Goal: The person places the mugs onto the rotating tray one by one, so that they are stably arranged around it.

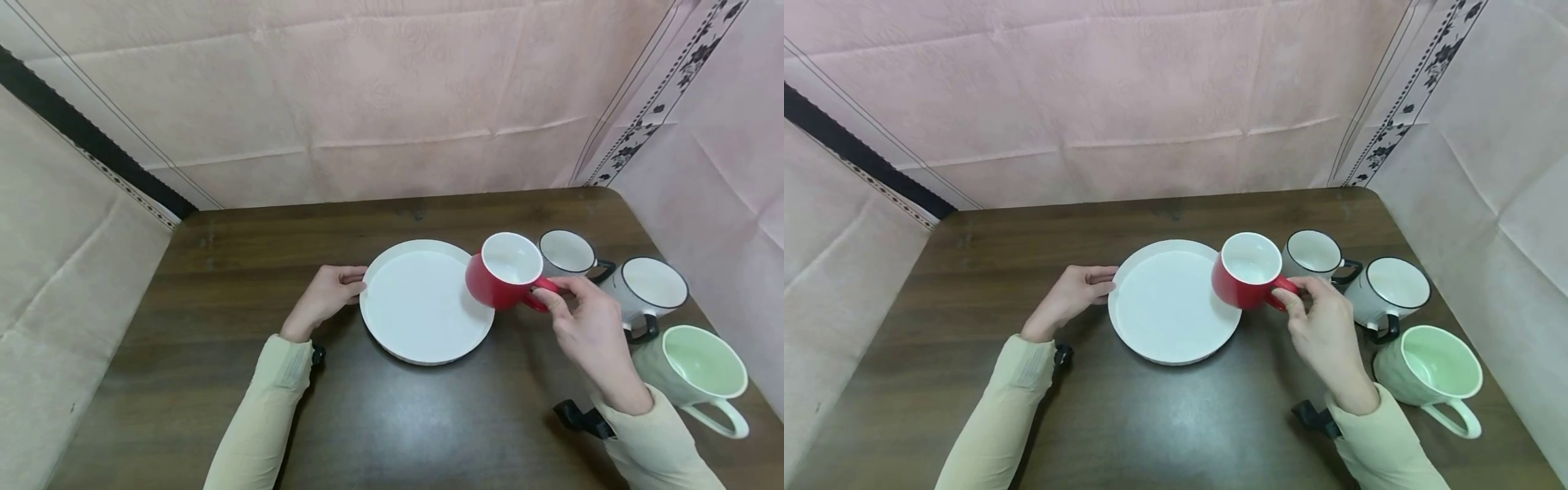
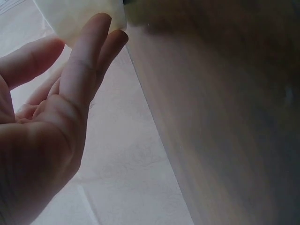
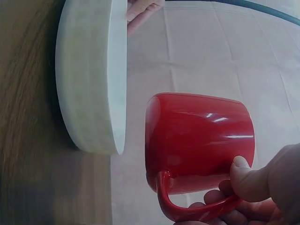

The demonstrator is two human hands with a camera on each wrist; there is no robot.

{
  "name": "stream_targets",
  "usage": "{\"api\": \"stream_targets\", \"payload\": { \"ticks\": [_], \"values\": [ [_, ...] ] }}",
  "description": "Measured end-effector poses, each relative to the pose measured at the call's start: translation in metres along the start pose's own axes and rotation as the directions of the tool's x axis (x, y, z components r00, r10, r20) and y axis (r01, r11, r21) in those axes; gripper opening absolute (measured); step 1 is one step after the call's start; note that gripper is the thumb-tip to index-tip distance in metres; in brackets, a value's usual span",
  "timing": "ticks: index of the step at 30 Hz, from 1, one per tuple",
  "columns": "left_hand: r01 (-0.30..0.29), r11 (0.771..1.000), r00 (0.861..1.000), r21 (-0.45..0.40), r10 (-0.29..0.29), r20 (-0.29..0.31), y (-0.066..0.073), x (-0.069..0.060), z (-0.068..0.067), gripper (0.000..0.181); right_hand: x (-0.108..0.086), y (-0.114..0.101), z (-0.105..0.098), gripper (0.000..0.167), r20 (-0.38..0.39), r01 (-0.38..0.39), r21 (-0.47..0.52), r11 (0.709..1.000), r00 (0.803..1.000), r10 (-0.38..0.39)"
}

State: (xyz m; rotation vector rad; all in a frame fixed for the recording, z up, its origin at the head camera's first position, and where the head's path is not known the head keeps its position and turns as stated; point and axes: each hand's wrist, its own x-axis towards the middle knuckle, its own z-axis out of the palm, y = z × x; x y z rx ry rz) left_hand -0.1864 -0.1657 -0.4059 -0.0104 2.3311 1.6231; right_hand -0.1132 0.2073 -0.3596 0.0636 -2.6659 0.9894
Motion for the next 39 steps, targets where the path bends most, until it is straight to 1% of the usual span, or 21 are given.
{"api": "stream_targets", "payload": {
  "ticks": [3,9,11,19,24,28,31,39],
  "values": [
    [0.003,1.000,1.000,0.000,-0.003,-0.004,-0.001,0.001,0.000,0.035,0.004,-0.002,0.005,0.026,0.014,0.011,0.012,1.000,1.000,-0.012],
    [0.000,1.000,1.000,0.010,0.000,-0.005,-0.001,0.001,0.000,0.035,0.009,-0.006,0.013,0.028,0.082,-0.020,0.039,0.999,0.997,0.016],
    [-0.001,1.000,1.000,0.013,0.001,-0.005,-0.001,0.000,0.000,0.035,0.012,-0.007,0.017,0.028,0.093,-0.014,0.047,0.999,0.996,0.010],
    [-0.005,1.000,1.000,0.013,0.005,-0.006,0.000,-0.001,-0.001,0.035,0.025,-0.014,0.031,0.027,0.115,0.024,0.083,0.996,0.993,-0.034],
    [-0.013,1.000,1.000,0.008,0.013,0.004,0.000,-0.001,0.000,0.035,0.030,-0.017,0.039,0.026,0.124,0.024,0.100,0.995,0.992,-0.037],
    [-0.021,1.000,1.000,0.020,0.021,0.007,0.001,-0.002,0.001,0.037,0.034,-0.018,0.045,0.027,0.140,0.013,0.103,0.995,0.990,-0.028],
    [-0.015,1.000,1.000,0.020,0.015,0.002,0.001,-0.002,0.001,0.037,0.037,-0.017,0.050,0.028,0.152,0.005,0.106,0.994,0.988,-0.021],
    [-0.017,1.000,1.000,0.003,0.017,0.002,0.002,-0.002,0.001,0.036,0.044,-0.016,0.061,0.027,0.144,0.033,0.109,0.993,0.988,-0.049]
  ]
}}
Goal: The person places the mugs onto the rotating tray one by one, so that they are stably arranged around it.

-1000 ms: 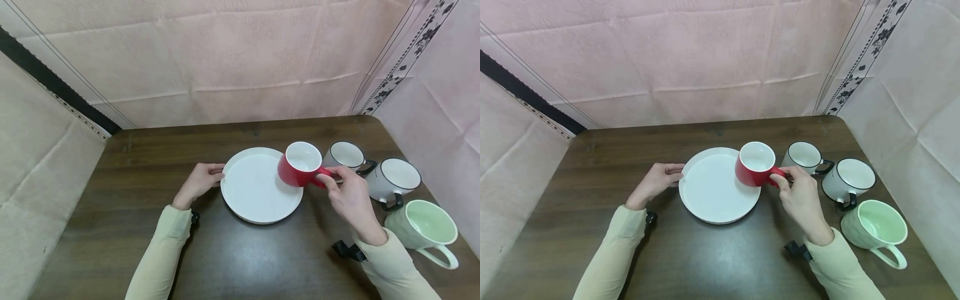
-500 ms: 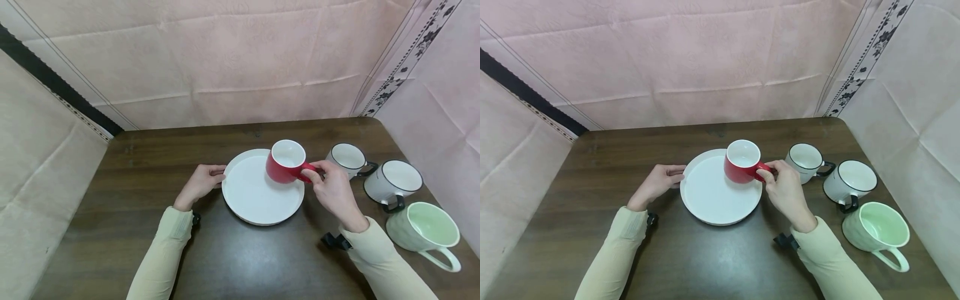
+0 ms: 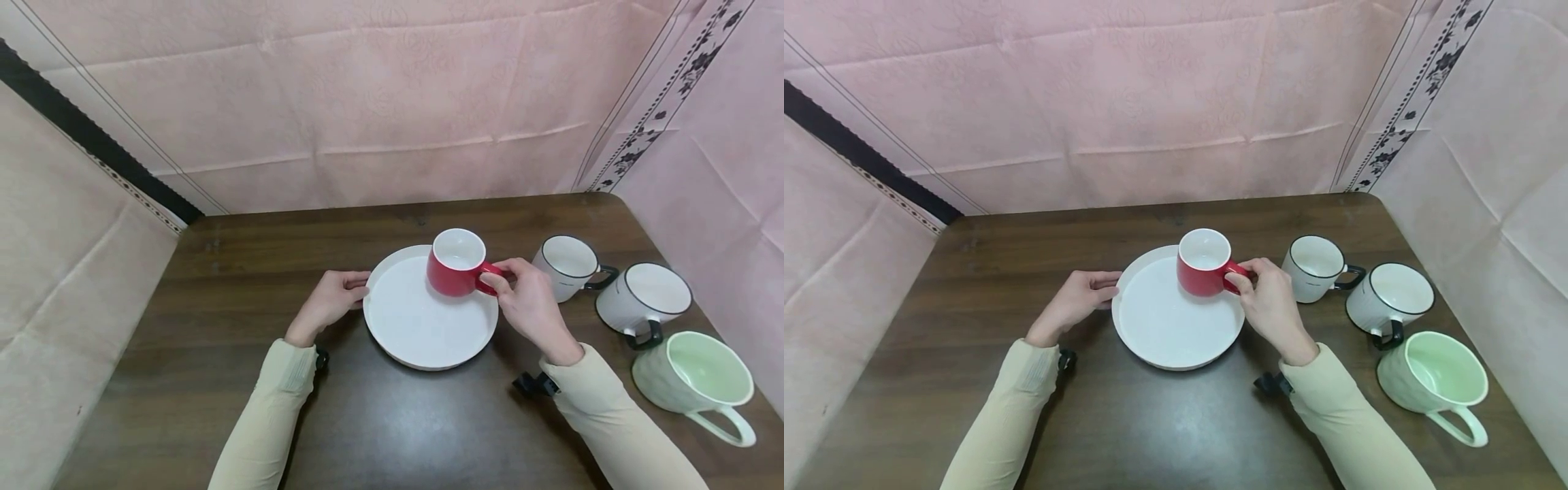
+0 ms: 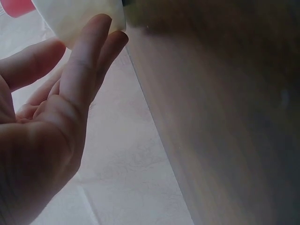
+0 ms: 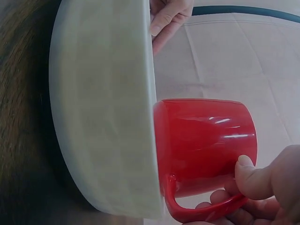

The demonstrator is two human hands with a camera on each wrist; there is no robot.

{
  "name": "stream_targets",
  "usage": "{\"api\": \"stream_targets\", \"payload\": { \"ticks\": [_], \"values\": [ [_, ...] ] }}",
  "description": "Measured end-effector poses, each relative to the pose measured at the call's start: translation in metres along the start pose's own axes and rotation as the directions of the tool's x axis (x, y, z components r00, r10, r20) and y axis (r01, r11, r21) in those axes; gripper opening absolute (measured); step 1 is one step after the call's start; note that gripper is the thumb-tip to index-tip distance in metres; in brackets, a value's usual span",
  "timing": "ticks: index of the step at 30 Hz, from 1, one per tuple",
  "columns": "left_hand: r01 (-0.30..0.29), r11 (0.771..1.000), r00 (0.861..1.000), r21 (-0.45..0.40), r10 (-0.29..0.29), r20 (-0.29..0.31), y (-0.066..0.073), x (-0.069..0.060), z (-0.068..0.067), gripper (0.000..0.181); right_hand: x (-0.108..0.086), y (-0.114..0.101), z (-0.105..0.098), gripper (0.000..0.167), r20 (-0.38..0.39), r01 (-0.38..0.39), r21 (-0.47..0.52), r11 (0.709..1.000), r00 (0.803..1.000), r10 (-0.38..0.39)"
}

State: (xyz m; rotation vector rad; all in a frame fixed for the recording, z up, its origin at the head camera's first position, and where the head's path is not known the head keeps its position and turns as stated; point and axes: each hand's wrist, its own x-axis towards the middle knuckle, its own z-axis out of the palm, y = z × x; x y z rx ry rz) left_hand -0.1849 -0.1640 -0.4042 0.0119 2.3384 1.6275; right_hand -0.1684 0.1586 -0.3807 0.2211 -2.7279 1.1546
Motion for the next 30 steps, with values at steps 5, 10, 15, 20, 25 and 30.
{"api": "stream_targets", "payload": {
  "ticks": [5,10,15,20,25,30],
  "values": [
    [0.002,1.000,1.000,0.000,-0.002,0.002,0.000,-0.001,0.001,0.036,0.003,0.002,0.005,0.028,0.013,-0.010,0.012,1.000,1.000,0.010],
    [0.005,1.000,1.000,0.004,-0.005,0.008,-0.001,0.000,0.002,0.036,0.005,0.004,0.007,0.029,0.021,-0.005,0.009,1.000,1.000,0.004],
    [0.013,1.000,1.000,0.004,-0.013,0.007,-0.001,0.000,0.003,0.037,0.006,0.005,0.008,0.028,0.019,-0.002,0.007,1.000,1.000,0.001],
    [0.001,1.000,1.000,-0.003,-0.001,0.006,-0.003,0.001,0.002,0.037,0.006,0.004,0.009,0.027,0.017,0.005,0.006,1.000,1.000,-0.005],
    [-0.013,1.000,1.000,-0.008,0.013,0.005,-0.005,0.002,0.001,0.036,0.007,0.003,0.012,0.027,0.027,0.001,0.010,1.000,1.000,-0.001],
    [0.000,1.000,1.000,0.012,0.000,-0.001,-0.003,0.002,0.000,0.036,0.009,0.002,0.015,0.027,0.035,-0.025,0.013,1.000,0.999,0.024]
  ]
}}
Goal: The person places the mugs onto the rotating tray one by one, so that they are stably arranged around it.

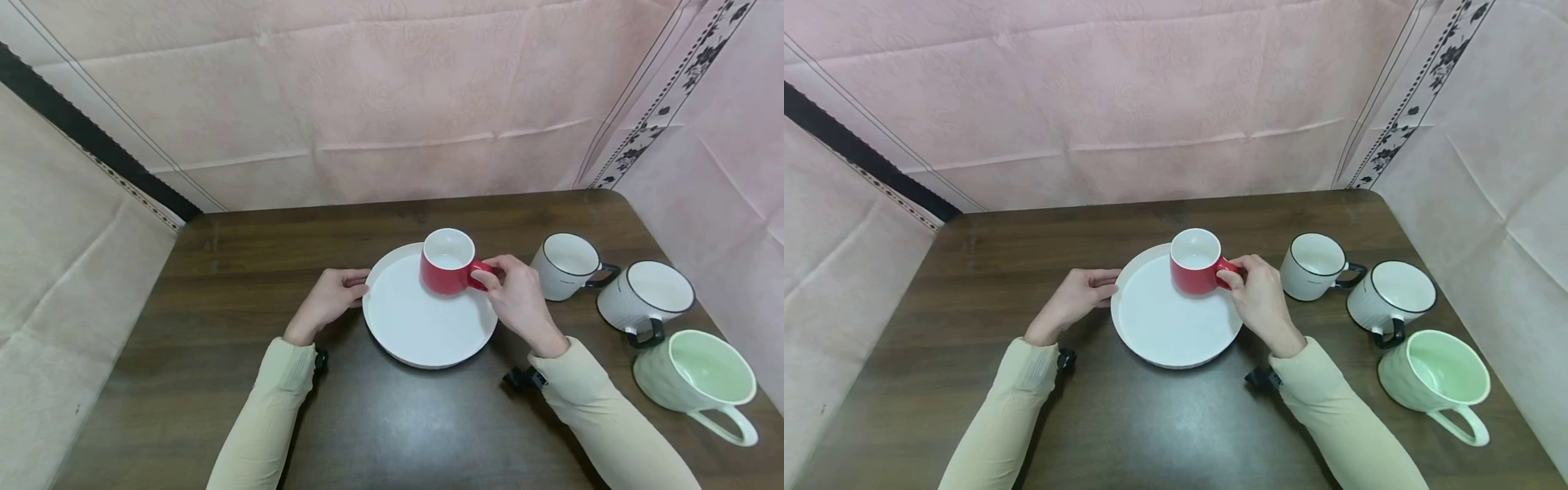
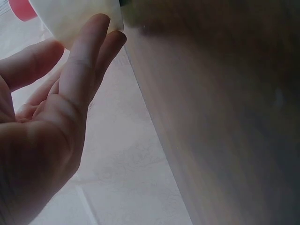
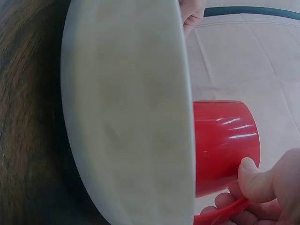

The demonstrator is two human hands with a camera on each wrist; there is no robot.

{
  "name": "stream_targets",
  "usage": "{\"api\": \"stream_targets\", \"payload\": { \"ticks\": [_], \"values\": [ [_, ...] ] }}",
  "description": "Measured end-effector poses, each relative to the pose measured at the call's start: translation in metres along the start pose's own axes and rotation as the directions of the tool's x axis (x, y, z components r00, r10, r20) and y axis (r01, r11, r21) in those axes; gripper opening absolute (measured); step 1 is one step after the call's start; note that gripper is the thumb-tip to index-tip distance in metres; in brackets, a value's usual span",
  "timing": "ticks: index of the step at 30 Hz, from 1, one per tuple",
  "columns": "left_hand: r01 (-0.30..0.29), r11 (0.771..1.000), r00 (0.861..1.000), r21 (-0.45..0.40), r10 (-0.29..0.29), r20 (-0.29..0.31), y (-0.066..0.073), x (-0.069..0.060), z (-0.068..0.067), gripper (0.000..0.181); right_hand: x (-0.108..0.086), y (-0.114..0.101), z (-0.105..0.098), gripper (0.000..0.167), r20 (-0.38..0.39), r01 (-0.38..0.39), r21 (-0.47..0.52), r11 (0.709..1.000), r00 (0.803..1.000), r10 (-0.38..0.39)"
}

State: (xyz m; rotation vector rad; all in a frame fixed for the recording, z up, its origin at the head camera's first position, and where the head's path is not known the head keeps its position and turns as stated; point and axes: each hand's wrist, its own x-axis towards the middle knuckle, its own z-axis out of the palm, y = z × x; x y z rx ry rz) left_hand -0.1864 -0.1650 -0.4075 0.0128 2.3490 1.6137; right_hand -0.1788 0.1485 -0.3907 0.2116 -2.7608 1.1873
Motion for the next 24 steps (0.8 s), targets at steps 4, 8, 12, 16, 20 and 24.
{"api": "stream_targets", "payload": {
  "ticks": [4,8,12,16,20,24],
  "values": [
    [0.009,1.000,1.000,0.003,-0.009,-0.002,0.0005,-0.0003,-0.0005,0.036,0.0008,-0.0004,0.0019,0.028,0.003,-0.016,0.002,1.000,1.000,0.016],
    [0.012,1.000,1.000,0.003,-0.012,0.000,0.0016,-0.0011,-0.0005,0.037,0.0015,0.0007,0.0040,0.028,-0.003,-0.015,0.005,1.000,1.000,0.015],
    [0.017,1.000,1.000,0.007,-0.017,-0.002,0.0028,-0.0012,-0.0006,0.037,0.0020,0.0024,0.0057,0.029,-0.007,-0.029,0.012,0.999,1.000,0.029],
    [0.026,1.000,1.000,0.007,-0.026,-0.004,0.0028,-0.0006,-0.0007,0.036,0.0024,0.0040,0.0071,0.030,-0.010,-0.039,0.015,0.999,0.999,0.039],
    [0.033,0.999,0.999,-0.001,-0.033,-0.002,0.0019,-0.0005,-0.0007,0.037,0.0027,0.0045,0.0083,0.030,-0.011,-0.042,0.016,0.999,0.999,0.042],
    [0.033,0.999,0.999,-0.009,-0.033,-0.002,0.0009,-0.0005,-0.0005,0.037,0.0027,0.0054,0.0091,0.031,0.002,-0.054,0.020,0.998,0.999,0.054]
  ]
}}
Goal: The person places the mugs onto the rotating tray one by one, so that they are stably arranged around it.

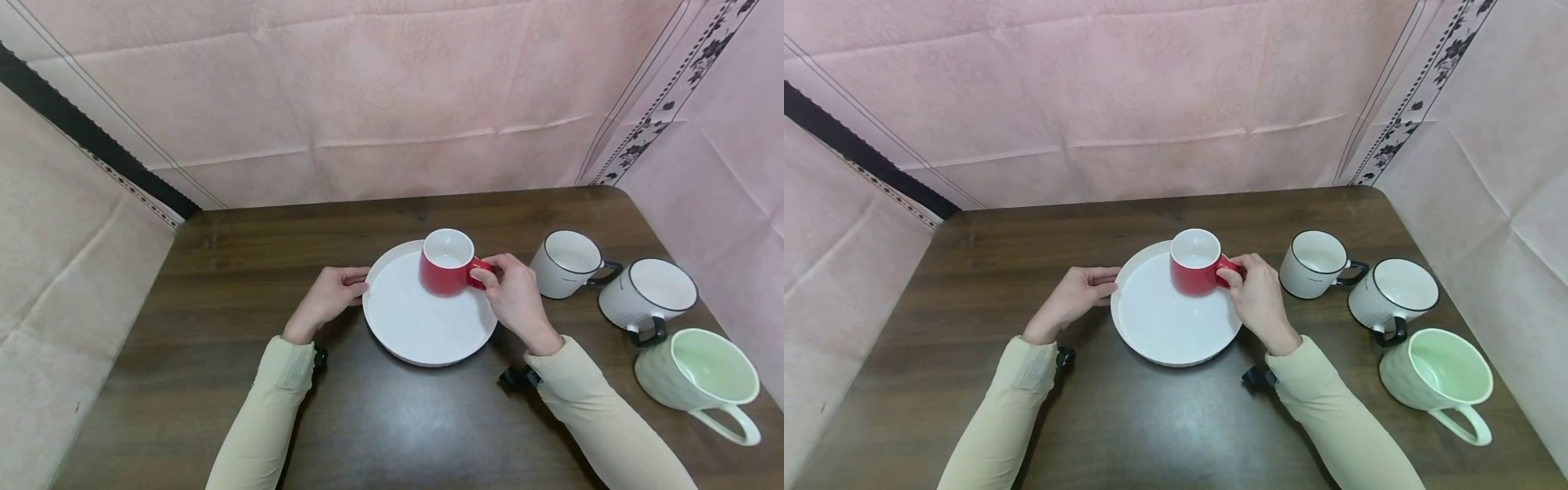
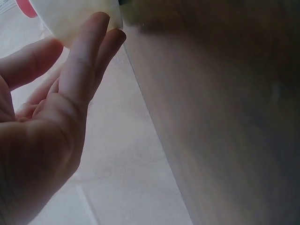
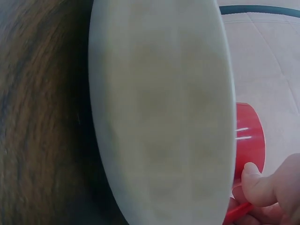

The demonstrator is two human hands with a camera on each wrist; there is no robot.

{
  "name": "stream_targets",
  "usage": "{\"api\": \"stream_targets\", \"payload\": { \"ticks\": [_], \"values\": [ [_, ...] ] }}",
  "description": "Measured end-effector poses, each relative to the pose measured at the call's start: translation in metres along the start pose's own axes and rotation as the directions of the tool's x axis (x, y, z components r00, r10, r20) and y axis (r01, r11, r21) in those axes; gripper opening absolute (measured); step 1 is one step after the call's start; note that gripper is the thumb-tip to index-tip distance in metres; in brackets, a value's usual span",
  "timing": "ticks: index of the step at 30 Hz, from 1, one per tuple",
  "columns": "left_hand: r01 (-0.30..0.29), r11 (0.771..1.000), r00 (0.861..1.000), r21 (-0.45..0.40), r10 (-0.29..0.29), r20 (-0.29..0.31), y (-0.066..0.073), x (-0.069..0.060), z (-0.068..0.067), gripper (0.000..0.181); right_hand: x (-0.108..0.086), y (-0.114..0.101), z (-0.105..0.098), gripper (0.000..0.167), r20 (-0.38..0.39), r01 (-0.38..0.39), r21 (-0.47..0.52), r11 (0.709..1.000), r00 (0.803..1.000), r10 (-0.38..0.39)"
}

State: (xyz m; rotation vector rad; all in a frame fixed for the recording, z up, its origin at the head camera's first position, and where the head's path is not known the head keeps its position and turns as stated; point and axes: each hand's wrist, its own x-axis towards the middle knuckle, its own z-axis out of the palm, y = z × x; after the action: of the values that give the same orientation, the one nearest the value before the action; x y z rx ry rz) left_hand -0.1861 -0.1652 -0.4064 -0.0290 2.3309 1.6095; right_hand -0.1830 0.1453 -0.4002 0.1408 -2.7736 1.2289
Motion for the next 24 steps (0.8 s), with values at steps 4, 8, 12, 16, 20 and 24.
{"api": "stream_targets", "payload": {
  "ticks": [4,8,12,16,20,24],
  "values": [
    [-0.004,1.000,1.000,0.002,0.004,-0.002,0.000,0.000,0.000,0.038,0.000,-0.001,-0.001,0.032,0.023,-0.008,-0.003,1.000,1.000,0.008],
    [-0.024,0.998,1.000,0.056,0.025,-0.018,0.000,-0.001,-0.001,0.040,-0.001,-0.002,-0.002,0.038,0.059,-0.012,0.010,1.000,0.998,0.012],
    [-0.052,0.994,0.998,0.097,0.055,-0.034,0.001,-0.001,-0.002,0.043,-0.002,-0.003,-0.006,0.055,0.101,-0.002,0.025,1.000,0.995,-0.001],
    [-0.065,0.994,0.997,0.089,0.068,-0.035,0.002,-0.002,-0.002,0.043,-0.005,-0.003,-0.016,0.062,0.100,0.028,0.004,1.000,0.995,-0.028],
    [-0.072,0.995,0.996,0.074,0.075,-0.043,0.003,-0.002,-0.002,0.041,-0.009,-0.005,-0.035,0.055,0.054,0.054,-0.025,0.998,0.997,-0.053],
    [-0.074,0.996,0.996,0.047,0.077,-0.051,0.005,-0.003,-0.003,0.039,-0.012,-0.004,-0.057,0.050,0.003,0.055,-0.060,0.997,0.998,-0.055]
  ]
}}
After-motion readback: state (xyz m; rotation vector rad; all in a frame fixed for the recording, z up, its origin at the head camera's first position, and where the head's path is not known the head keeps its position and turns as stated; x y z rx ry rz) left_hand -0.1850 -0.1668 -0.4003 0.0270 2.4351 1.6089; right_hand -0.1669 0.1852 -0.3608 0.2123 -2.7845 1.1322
